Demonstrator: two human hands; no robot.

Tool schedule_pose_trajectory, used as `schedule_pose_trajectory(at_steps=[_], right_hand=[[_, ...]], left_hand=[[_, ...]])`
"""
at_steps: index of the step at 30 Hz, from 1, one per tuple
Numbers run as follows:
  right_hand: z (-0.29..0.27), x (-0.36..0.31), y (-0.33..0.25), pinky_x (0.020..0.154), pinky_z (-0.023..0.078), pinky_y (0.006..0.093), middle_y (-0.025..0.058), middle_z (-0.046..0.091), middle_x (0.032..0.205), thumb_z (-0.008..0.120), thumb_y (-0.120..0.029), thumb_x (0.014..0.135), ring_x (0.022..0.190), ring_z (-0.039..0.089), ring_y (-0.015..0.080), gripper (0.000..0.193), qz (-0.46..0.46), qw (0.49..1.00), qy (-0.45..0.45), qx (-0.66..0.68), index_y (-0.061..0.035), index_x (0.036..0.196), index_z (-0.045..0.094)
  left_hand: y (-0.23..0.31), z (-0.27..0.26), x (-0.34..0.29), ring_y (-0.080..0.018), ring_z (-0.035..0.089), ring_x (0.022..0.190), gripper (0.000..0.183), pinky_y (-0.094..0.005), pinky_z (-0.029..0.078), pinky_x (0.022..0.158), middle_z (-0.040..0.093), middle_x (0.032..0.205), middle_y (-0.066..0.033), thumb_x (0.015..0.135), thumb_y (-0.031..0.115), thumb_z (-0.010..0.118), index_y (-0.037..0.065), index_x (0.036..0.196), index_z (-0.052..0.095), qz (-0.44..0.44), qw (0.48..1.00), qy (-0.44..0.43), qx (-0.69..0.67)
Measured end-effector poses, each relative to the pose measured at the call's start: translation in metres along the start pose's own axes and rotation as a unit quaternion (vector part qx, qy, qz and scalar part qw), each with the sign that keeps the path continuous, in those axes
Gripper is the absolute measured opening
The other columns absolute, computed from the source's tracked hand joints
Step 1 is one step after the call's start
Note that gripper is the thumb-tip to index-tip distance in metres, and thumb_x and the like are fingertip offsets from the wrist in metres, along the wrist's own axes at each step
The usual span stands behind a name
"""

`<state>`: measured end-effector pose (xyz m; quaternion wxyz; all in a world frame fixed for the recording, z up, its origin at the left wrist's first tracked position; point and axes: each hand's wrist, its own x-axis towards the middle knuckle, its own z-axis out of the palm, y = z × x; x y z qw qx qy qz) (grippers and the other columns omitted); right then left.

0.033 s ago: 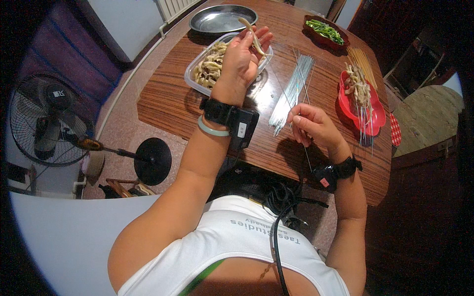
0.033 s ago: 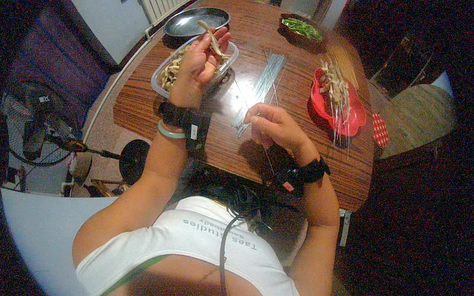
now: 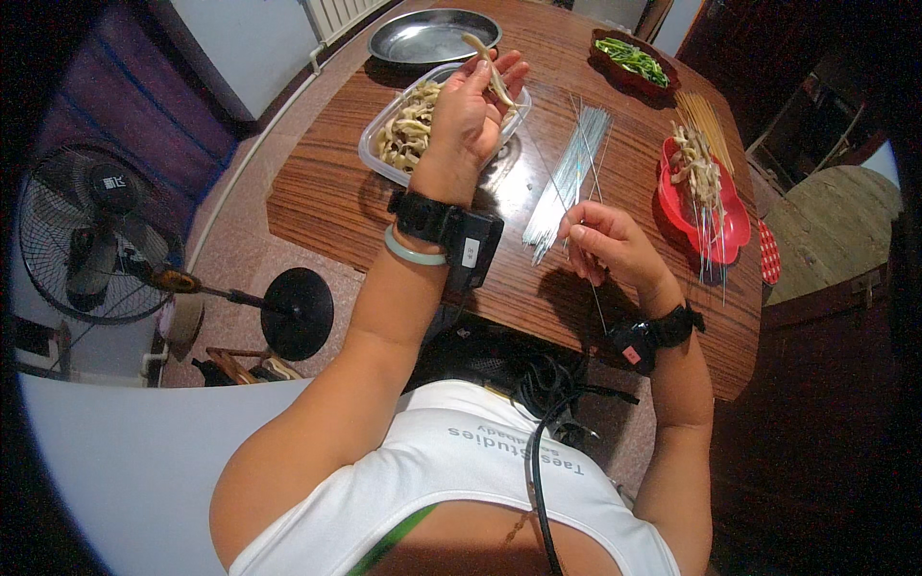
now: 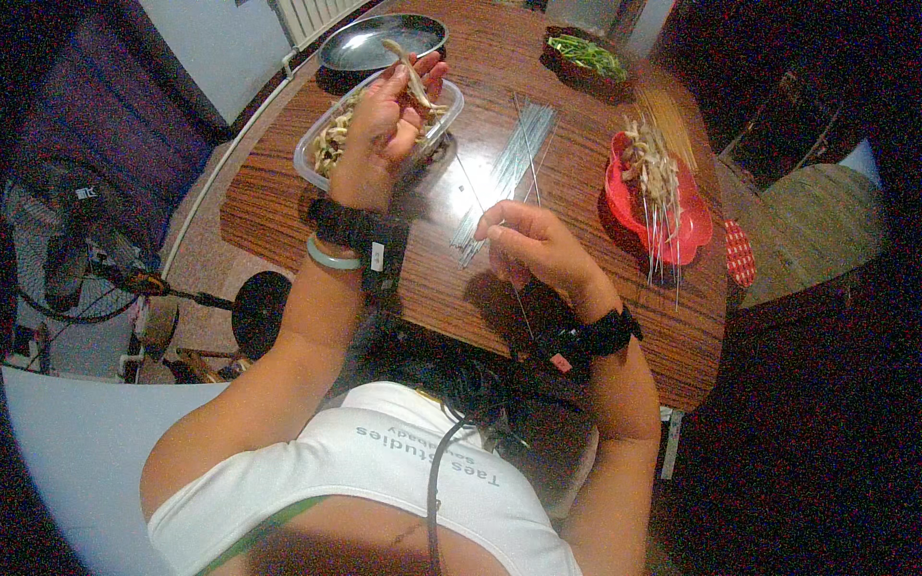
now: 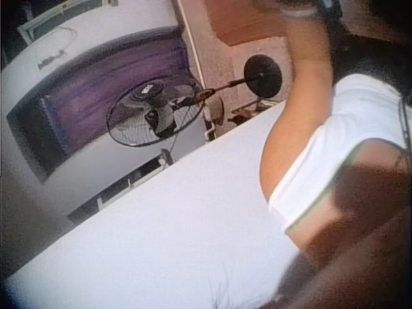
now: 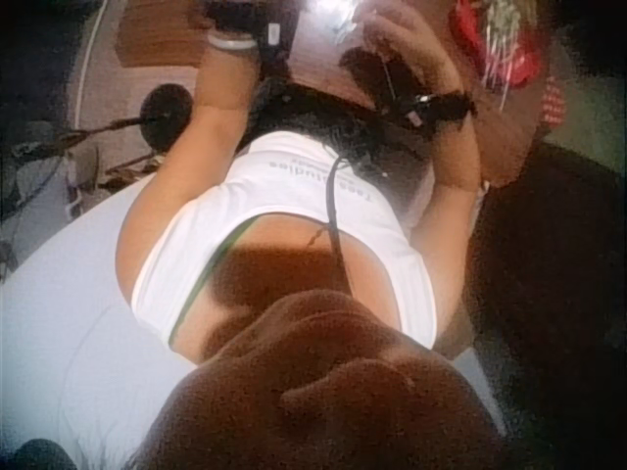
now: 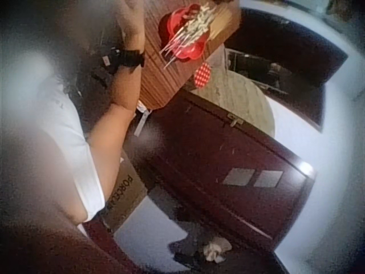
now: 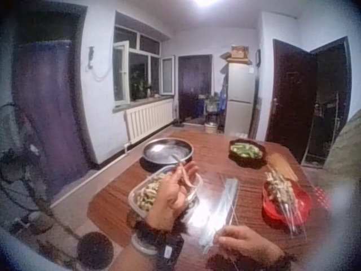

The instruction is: The person skewers mushrooms by hand, taking them one by one from a plastic container and sliding them onto thin metal skewers before placing them on a red tray.

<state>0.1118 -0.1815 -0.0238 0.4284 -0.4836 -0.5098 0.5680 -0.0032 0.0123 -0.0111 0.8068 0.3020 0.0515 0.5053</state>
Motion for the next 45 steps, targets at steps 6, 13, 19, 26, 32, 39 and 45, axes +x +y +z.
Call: schedule_pose_trajectory(at_steps=[6,13,19,26,32,39,45], right_hand=[[0.000,0.000,-0.001,0.036,0.032,0.0181,0.0017,0.049,0.054,0.046,-0.019,0.083,0.040,0.042,0.0065,0.016,0.019,1.000,-0.004,-0.020,-0.0050,0.086,0.051],[-0.001,0.001,0.001,0.036,0.033,0.0179,0.0013,0.048,0.053,0.047,-0.020,0.083,0.040,0.042,0.0062,0.016,0.009,1.000,-0.014,-0.014,-0.0047,0.085,0.052],[-0.001,0.001,-0.001,0.036,0.032,0.0182,0.0005,0.048,0.052,0.047,-0.020,0.083,0.040,0.042,0.0062,0.016,0.014,0.999,-0.001,-0.042,-0.0053,0.083,0.052],[-0.003,0.001,0.001,0.037,0.033,0.0183,0.0010,0.048,0.053,0.046,-0.020,0.084,0.041,0.042,0.0064,0.016,0.012,0.999,-0.002,-0.042,-0.0054,0.085,0.052],[0.000,0.002,0.000,0.036,0.033,0.0185,0.0015,0.048,0.054,0.046,-0.020,0.084,0.041,0.043,0.0066,0.016,0.009,0.999,0.013,-0.044,-0.0049,0.085,0.051],[-0.004,0.003,0.004,0.035,0.032,0.0187,0.0013,0.048,0.052,0.047,-0.019,0.084,0.039,0.042,0.0065,0.015,0.012,0.999,0.002,-0.047,-0.0045,0.085,0.051],[-0.002,0.002,0.001,0.036,0.032,0.0196,0.0014,0.048,0.053,0.047,-0.018,0.084,0.040,0.041,0.0067,0.016,-0.010,0.999,0.000,-0.044,-0.0040,0.086,0.052]], left_hand=[[0.004,-0.003,0.002,-0.0258,0.055,0.088,0.015,-0.0338,0.045,0.079,0.054,0.096,-0.0162,0.087,0.010,0.039,0.001,0.098,0.042,0.025,1.000,0.005,0.013],[0.004,-0.002,0.002,-0.0291,0.053,0.092,0.016,-0.0361,0.044,0.082,0.053,0.099,-0.0193,0.086,0.009,0.039,0.000,0.098,0.044,0.029,1.000,0.013,0.000],[0.006,0.001,0.000,-0.0303,0.052,0.095,0.016,-0.0369,0.043,0.085,0.052,0.101,-0.0210,0.086,0.009,0.040,-0.002,0.097,0.046,0.026,1.000,0.018,0.002],[-0.001,0.000,0.000,-0.0258,0.055,0.088,0.015,-0.0336,0.046,0.080,0.053,0.097,-0.0169,0.086,0.011,0.039,0.001,0.098,0.041,0.021,1.000,-0.006,0.010],[-0.005,0.001,-0.001,-0.0255,0.055,0.088,0.015,-0.0333,0.046,0.079,0.054,0.096,-0.0171,0.086,0.010,0.039,0.001,0.099,0.040,0.013,1.000,-0.025,0.001],[0.000,0.000,0.000,-0.0252,0.056,0.087,0.015,-0.0337,0.046,0.078,0.054,0.095,-0.0168,0.086,0.010,0.039,0.001,0.098,0.040,0.019,1.000,0.000,-0.001],[0.004,-0.002,0.001,-0.0255,0.056,0.085,0.014,-0.0335,0.047,0.078,0.054,0.094,-0.0168,0.086,0.010,0.039,0.001,0.098,0.040,0.030,1.000,0.007,-0.004]])
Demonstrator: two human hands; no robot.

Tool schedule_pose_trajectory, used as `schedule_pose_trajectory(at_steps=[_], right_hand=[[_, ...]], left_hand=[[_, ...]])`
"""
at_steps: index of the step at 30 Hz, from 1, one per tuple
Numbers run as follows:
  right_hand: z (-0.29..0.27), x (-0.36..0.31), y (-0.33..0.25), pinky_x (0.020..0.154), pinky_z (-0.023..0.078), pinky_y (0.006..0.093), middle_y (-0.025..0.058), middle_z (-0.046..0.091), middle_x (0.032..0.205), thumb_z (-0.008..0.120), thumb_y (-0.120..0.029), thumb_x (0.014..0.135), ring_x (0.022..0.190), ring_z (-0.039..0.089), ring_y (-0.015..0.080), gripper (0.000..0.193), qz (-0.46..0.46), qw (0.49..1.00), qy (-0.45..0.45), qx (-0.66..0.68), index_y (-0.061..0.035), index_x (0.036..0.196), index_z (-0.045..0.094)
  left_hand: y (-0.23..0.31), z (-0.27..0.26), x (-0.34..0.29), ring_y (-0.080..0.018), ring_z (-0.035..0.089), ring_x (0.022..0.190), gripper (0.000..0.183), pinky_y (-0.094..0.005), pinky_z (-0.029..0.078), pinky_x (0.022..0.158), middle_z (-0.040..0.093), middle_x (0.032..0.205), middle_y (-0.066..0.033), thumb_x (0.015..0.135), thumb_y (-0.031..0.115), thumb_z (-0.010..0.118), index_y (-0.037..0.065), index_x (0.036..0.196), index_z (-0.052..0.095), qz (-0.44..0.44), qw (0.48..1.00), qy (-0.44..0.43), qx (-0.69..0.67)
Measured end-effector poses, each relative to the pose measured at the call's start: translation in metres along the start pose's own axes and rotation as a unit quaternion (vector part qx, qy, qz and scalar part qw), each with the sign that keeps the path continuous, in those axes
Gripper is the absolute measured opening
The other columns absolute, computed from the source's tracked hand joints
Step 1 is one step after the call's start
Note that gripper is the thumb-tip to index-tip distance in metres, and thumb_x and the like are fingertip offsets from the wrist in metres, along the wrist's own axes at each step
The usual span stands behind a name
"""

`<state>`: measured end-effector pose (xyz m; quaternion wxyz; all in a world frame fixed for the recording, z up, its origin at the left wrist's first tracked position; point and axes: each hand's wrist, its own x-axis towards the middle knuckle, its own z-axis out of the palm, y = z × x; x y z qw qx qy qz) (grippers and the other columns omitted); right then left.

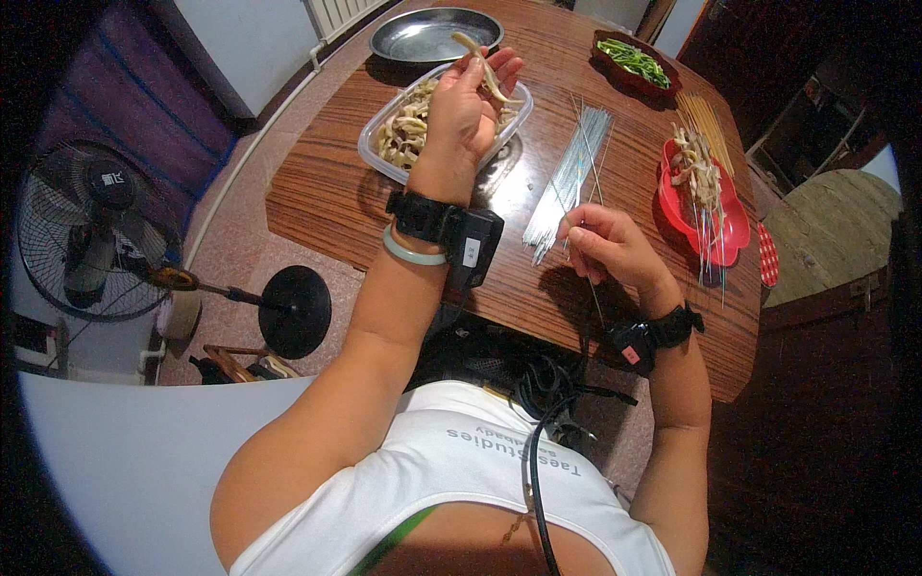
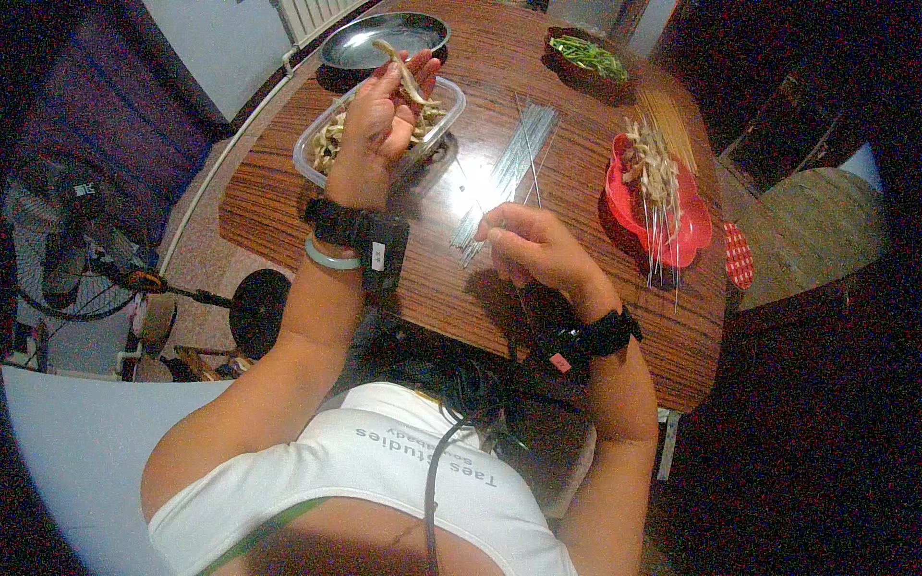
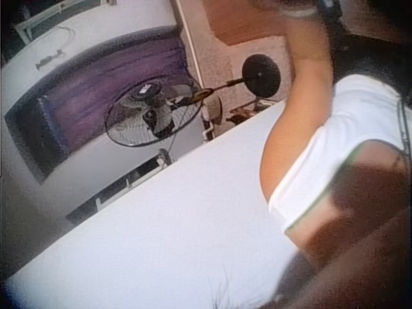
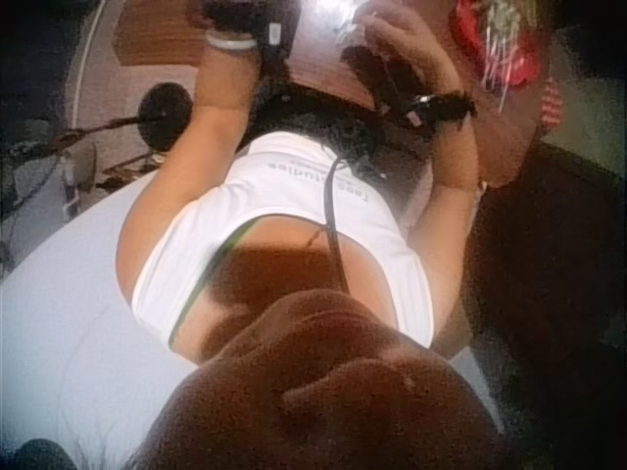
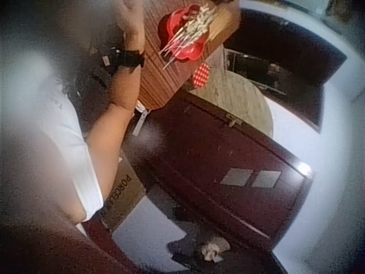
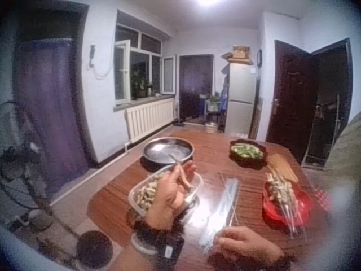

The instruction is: The person skewers mushrooms by hand, taking them one by one from a plastic container and sliding them onto thin metal skewers before placing them on a red tray.

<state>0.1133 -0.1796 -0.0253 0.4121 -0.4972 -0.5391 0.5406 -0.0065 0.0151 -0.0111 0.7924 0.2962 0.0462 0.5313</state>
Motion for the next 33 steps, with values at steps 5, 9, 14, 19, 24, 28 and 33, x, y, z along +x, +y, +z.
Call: schedule_pose_trajectory(at_steps=[5,9,14,19,24,28,33], right_hand=[[-0.001,-0.006,-0.006,0.040,0.033,0.0182,-0.0002,0.049,0.059,0.048,-0.016,0.083,0.046,0.042,0.0059,0.016,-0.022,0.998,0.050,0.019,-0.0031,0.089,0.053],[-0.023,-0.005,-0.009,0.047,0.034,0.0156,-0.0006,0.051,0.067,0.049,-0.012,0.082,0.056,0.044,0.0043,0.014,-0.290,0.933,0.215,-0.003,-0.0021,0.089,0.054],[-0.047,-0.029,-0.033,0.060,0.039,0.0195,0.0046,0.056,0.083,0.046,-0.008,0.079,0.067,0.047,0.0070,0.021,-0.362,0.872,0.292,0.155,0.0031,0.096,0.052],[-0.021,-0.015,-0.033,0.075,0.042,0.0298,0.0158,0.051,0.109,0.037,-0.009,0.068,0.092,0.053,0.0205,0.041,-0.273,0.925,0.261,0.047,0.0037,0.106,0.047],[0.000,-0.002,-0.022,0.078,0.043,0.0313,0.0155,0.051,0.109,0.040,-0.012,0.078,0.097,0.051,0.0230,0.033,-0.201,0.966,0.119,0.109,0.0015,0.108,0.046],[0.000,-0.002,-0.014,0.065,0.046,0.0224,0.0124,0.054,0.103,0.049,-0.007,0.081,0.083,0.056,0.0160,0.027,-0.219,0.953,0.209,0.021,-0.0010,0.106,0.047],[0.004,-0.003,-0.017,0.047,0.039,0.0170,0.0063,0.057,0.078,0.047,-0.009,0.081,0.056,0.048,0.0063,0.026,-0.214,0.947,0.229,0.065,-0.0015,0.106,0.048]], left_hand=[[-0.003,0.002,0.001,-0.0264,0.056,0.086,0.015,-0.0340,0.047,0.078,0.054,0.094,-0.0174,0.087,0.010,0.039,0.000,0.098,0.040,-0.019,1.000,0.004,-0.009],[-0.002,-0.004,0.004,-0.0271,0.055,0.089,0.018,-0.0338,0.047,0.080,0.052,0.097,-0.0189,0.087,0.011,0.037,-0.001,0.099,0.040,-0.028,0.999,-0.012,-0.016],[0.000,-0.003,0.004,-0.0278,0.054,0.090,0.018,-0.0345,0.046,0.081,0.052,0.097,-0.0186,0.087,0.010,0.035,-0.001,0.100,0.040,-0.039,0.999,-0.021,-0.007],[-0.007,-0.002,0.001,-0.0266,0.054,0.090,0.017,-0.0337,0.045,0.079,0.053,0.098,-0.0175,0.087,0.009,0.036,0.000,0.101,0.039,-0.056,0.998,-0.035,-0.002],[-0.006,0.001,-0.002,-0.0257,0.055,0.090,0.017,-0.0342,0.045,0.080,0.053,0.098,-0.0168,0.087,0.010,0.037,0.001,0.101,0.039,-0.072,0.997,-0.033,0.002],[-0.005,0.002,-0.002,-0.0260,0.054,0.090,0.015,-0.0342,0.045,0.080,0.053,0.098,-0.0179,0.087,0.009,0.037,0.001,0.099,0.039,-0.071,0.997,-0.039,0.009],[-0.007,0.004,-0.004,-0.0273,0.054,0.090,0.016,-0.0335,0.046,0.081,0.052,0.097,-0.0195,0.086,0.008,0.038,-0.001,0.099,0.038,-0.077,0.996,-0.037,-0.009]])
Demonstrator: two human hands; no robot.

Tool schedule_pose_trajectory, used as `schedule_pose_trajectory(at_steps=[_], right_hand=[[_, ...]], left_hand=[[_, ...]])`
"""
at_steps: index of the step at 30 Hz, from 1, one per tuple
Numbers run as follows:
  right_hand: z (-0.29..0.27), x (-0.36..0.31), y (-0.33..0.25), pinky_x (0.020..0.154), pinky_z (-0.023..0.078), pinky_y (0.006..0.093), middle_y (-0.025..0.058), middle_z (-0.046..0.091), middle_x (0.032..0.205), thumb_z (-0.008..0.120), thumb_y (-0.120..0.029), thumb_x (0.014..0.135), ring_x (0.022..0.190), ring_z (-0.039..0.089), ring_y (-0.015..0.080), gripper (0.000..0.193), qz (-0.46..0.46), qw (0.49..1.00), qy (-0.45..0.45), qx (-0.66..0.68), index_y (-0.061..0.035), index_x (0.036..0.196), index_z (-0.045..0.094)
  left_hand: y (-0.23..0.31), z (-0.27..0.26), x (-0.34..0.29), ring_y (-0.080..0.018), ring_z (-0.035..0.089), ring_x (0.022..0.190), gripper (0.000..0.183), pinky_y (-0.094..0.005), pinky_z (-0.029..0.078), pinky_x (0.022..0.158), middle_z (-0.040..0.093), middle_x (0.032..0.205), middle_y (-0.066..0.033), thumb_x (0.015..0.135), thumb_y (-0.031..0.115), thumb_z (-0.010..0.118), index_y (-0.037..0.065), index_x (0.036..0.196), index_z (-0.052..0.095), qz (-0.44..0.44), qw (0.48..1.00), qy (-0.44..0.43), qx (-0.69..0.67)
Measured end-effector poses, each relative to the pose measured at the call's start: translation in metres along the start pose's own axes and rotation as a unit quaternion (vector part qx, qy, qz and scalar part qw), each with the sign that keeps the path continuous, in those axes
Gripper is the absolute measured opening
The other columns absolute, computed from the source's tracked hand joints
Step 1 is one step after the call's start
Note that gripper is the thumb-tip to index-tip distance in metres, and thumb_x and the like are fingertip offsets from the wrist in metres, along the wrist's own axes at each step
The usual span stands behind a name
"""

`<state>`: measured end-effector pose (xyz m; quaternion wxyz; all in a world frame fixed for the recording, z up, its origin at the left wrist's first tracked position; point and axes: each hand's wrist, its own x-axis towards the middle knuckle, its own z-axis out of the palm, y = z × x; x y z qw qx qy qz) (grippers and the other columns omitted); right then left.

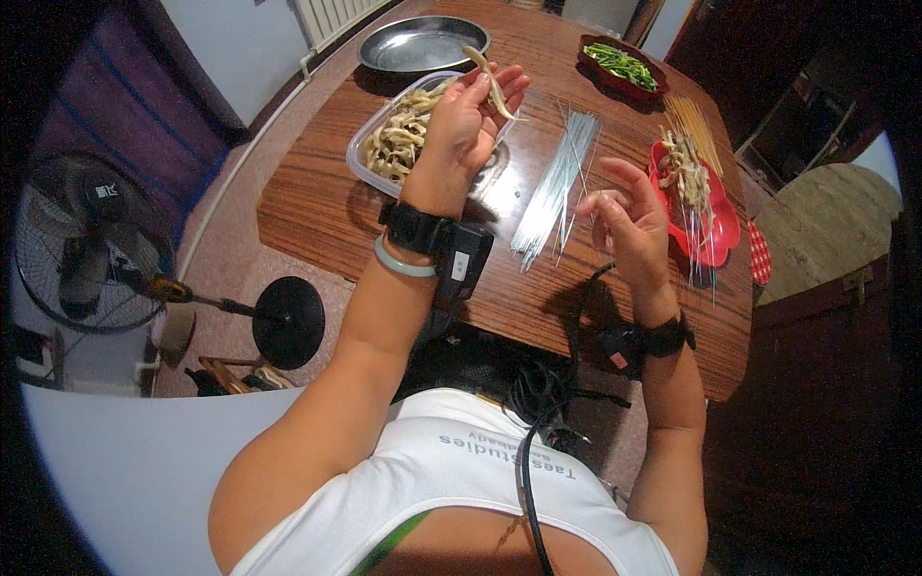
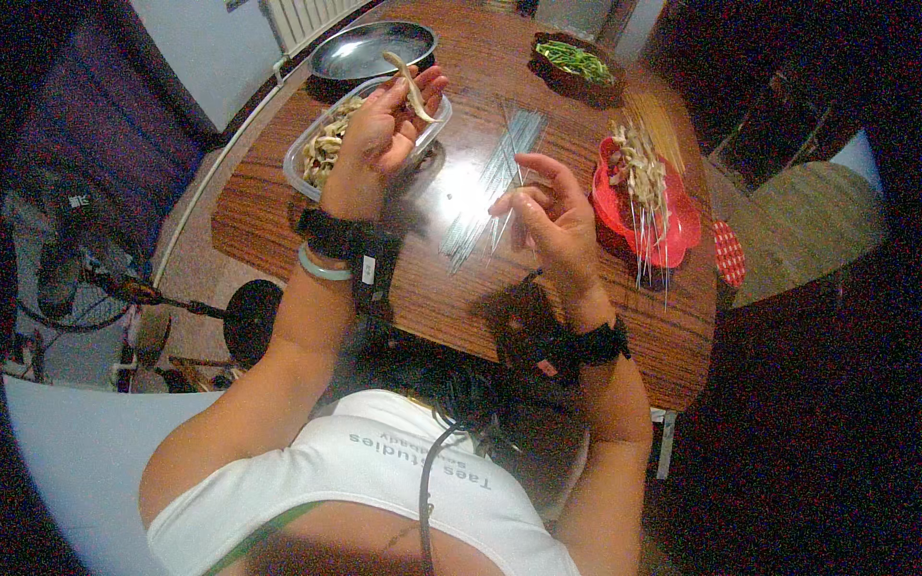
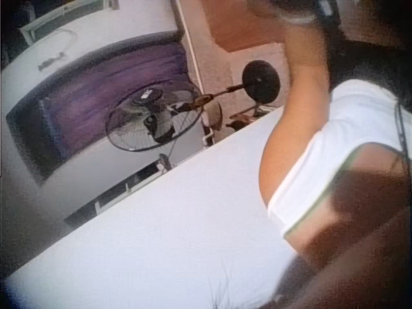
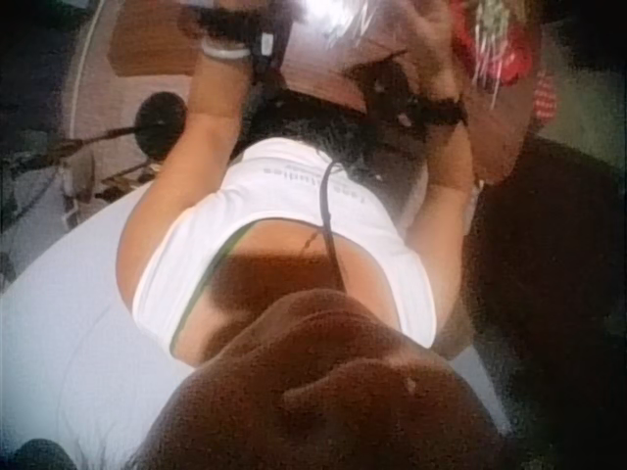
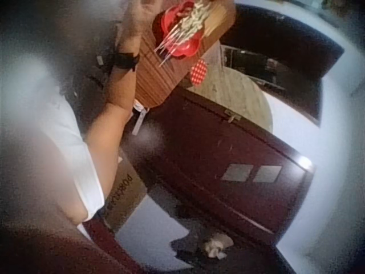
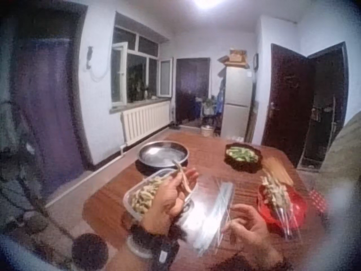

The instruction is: The person skewers mushrooms by hand, taking them one by one from a plastic container and sliding them onto thin metal skewers before placing them on a red tray.

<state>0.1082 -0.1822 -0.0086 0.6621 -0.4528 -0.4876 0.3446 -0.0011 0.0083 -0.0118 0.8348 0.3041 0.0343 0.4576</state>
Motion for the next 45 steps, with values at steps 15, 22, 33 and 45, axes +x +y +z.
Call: schedule_pose_trajectory(at_steps=[15,22,33,45], right_hand=[[0.010,-0.003,0.015,0.041,0.024,0.0156,-0.0090,0.042,0.060,0.046,-0.009,0.082,0.047,0.032,-0.0004,0.024,0.077,0.991,-0.002,-0.107,-0.0018,0.103,0.055],[0.009,-0.003,0.018,0.042,0.025,0.0151,-0.0088,0.042,0.060,0.046,-0.008,0.082,0.049,0.033,-0.0001,0.024,0.069,0.990,-0.004,-0.122,-0.0023,0.103,0.055],[0.009,-0.003,0.021,0.042,0.025,0.0152,-0.0095,0.041,0.058,0.046,-0.007,0.082,0.048,0.032,-0.0005,0.023,0.075,0.990,0.010,-0.121,-0.0025,0.102,0.055],[0.010,-0.003,0.029,0.036,0.022,0.0145,-0.0077,0.037,0.055,0.044,-0.011,0.085,0.041,0.030,0.0003,0.025,0.052,0.991,0.020,-0.125,-0.0005,0.106,0.049]], left_hand=[[-0.008,0.008,-0.004,-0.0273,0.054,0.092,0.016,-0.0335,0.047,0.079,0.053,0.100,-0.0200,0.087,0.009,0.036,0.001,0.100,0.039,-0.012,0.999,-0.037,0.036],[-0.006,0.010,-0.007,-0.0267,0.054,0.092,0.016,-0.0327,0.047,0.079,0.053,0.100,-0.0196,0.087,0.008,0.036,0.001,0.101,0.039,-0.008,0.998,-0.045,0.044],[-0.015,0.019,-0.012,-0.0280,0.049,0.101,0.021,-0.0362,0.039,0.090,0.049,0.107,-0.0187,0.087,0.009,0.034,0.000,0.105,0.041,0.006,0.998,-0.031,0.052],[-0.026,0.022,-0.014,-0.0255,0.053,0.095,0.014,-0.0333,0.044,0.084,0.052,0.101,-0.0177,0.087,0.009,0.036,0.001,0.098,0.040,-0.003,1.000,-0.019,-0.006]])
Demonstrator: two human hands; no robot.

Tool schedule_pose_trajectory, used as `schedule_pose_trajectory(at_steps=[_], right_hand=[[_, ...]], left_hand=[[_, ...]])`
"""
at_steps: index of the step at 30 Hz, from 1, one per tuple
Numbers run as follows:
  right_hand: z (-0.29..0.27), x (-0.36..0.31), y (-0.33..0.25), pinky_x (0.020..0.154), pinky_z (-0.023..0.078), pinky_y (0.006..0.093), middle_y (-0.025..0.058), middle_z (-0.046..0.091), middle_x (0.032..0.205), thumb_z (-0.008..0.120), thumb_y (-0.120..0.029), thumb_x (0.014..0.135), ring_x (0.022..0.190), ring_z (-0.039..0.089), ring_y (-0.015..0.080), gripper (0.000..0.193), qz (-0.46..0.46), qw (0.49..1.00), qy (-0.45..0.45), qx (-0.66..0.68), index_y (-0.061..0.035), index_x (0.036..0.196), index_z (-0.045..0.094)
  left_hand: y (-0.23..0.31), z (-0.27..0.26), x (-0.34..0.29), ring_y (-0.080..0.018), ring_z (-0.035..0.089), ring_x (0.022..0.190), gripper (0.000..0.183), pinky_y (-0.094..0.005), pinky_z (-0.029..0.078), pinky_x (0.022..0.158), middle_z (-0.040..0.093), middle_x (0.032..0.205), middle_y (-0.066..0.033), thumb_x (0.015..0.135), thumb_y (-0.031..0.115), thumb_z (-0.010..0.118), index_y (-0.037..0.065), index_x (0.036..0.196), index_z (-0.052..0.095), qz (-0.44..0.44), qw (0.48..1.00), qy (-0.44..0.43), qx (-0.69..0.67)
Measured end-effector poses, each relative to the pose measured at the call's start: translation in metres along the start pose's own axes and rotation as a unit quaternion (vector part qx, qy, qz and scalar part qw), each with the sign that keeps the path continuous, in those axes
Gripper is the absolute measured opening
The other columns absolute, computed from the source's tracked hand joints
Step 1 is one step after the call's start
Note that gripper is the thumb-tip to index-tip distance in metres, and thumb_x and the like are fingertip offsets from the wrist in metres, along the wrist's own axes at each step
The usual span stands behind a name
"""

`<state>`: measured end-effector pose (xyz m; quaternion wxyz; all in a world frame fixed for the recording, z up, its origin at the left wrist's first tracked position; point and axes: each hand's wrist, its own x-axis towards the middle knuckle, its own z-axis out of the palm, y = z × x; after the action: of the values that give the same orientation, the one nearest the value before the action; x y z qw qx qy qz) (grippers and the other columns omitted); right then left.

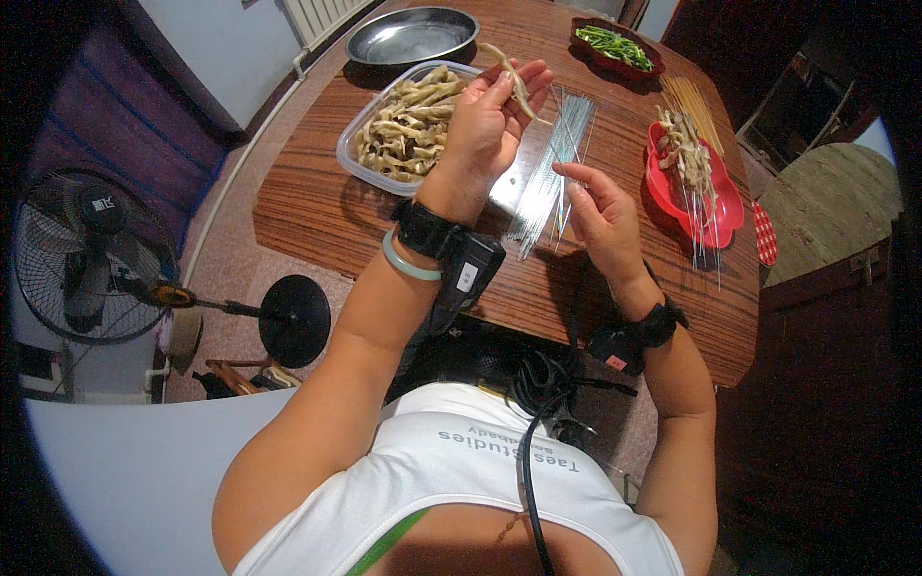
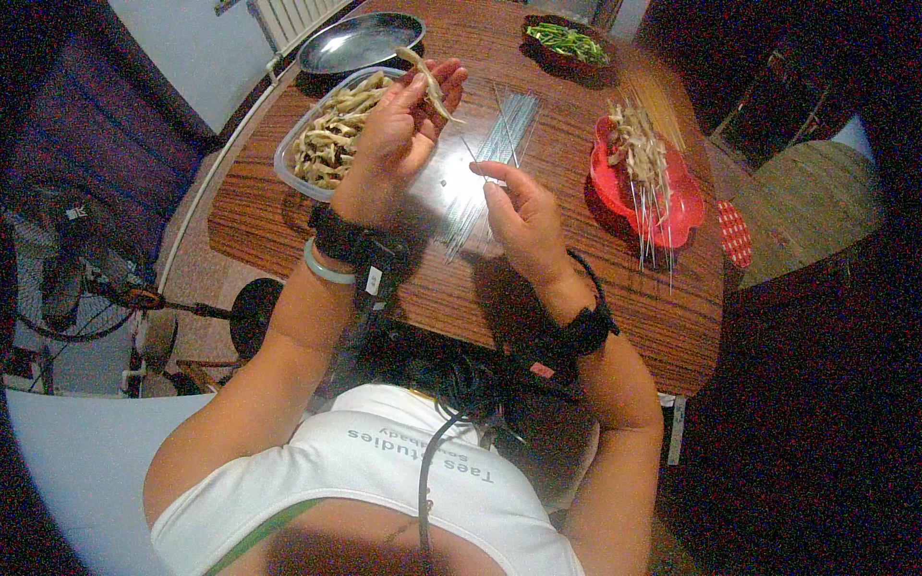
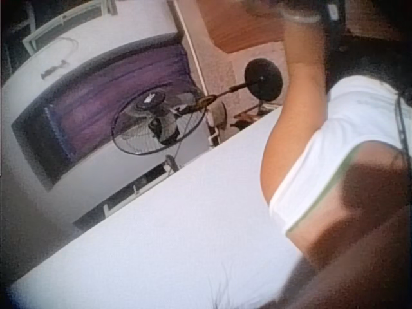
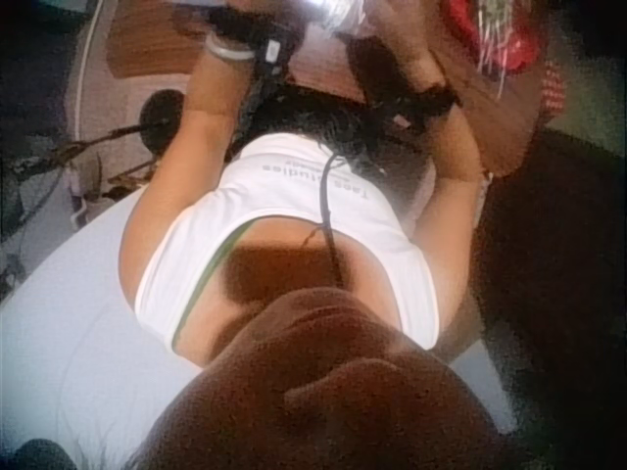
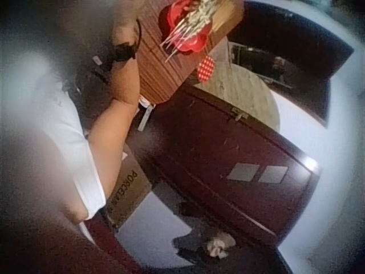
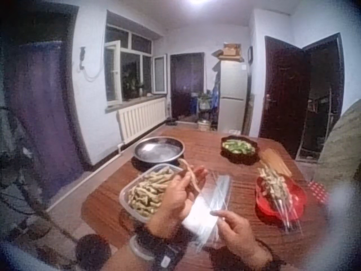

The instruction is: The person skewers mushrooms by hand, taking them one by one from a plastic container and sliding them onto thin metal skewers before placing them on a red tray.

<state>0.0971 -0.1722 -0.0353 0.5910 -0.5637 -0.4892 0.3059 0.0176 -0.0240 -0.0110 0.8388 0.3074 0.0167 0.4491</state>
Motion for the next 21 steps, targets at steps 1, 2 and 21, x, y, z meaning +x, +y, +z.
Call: schedule_pose_trajectory(at_steps=[1,2,21], right_hand=[[0.000,0.000,0.000,0.037,0.023,0.0145,-0.0077,0.037,0.055,0.044,-0.011,0.085,0.041,0.030,0.0003,0.025,-0.003,1.000,0.003,-0.006,-0.0004,0.106,0.049],[0.000,0.000,0.000,0.037,0.023,0.0145,-0.0077,0.037,0.055,0.044,-0.011,0.085,0.041,0.030,0.0003,0.025,-0.003,1.000,0.003,-0.006,-0.0004,0.106,0.049],[-0.001,-0.001,-0.002,0.041,0.027,0.0169,-0.0085,0.038,0.054,0.044,-0.010,0.082,0.045,0.032,0.0010,0.023,-0.023,0.999,0.046,-0.004,-0.0031,0.102,0.053]], left_hand=[[0.000,0.000,0.000,-0.0255,0.053,0.095,0.014,-0.0333,0.044,0.084,0.052,0.101,-0.0177,0.087,0.009,0.036,0.001,0.098,0.040,0.000,1.000,0.000,0.000],[0.000,0.001,0.000,-0.0255,0.053,0.095,0.015,-0.0333,0.044,0.083,0.052,0.101,-0.0177,0.087,0.009,0.036,0.001,0.099,0.040,0.000,1.000,0.002,0.001],[-0.011,0.005,-0.003,-0.0259,0.054,0.093,0.021,-0.0335,0.046,0.079,0.052,0.098,-0.0165,0.085,0.005,0.040,0.002,0.105,0.033,0.002,1.000,-0.020,0.008]])
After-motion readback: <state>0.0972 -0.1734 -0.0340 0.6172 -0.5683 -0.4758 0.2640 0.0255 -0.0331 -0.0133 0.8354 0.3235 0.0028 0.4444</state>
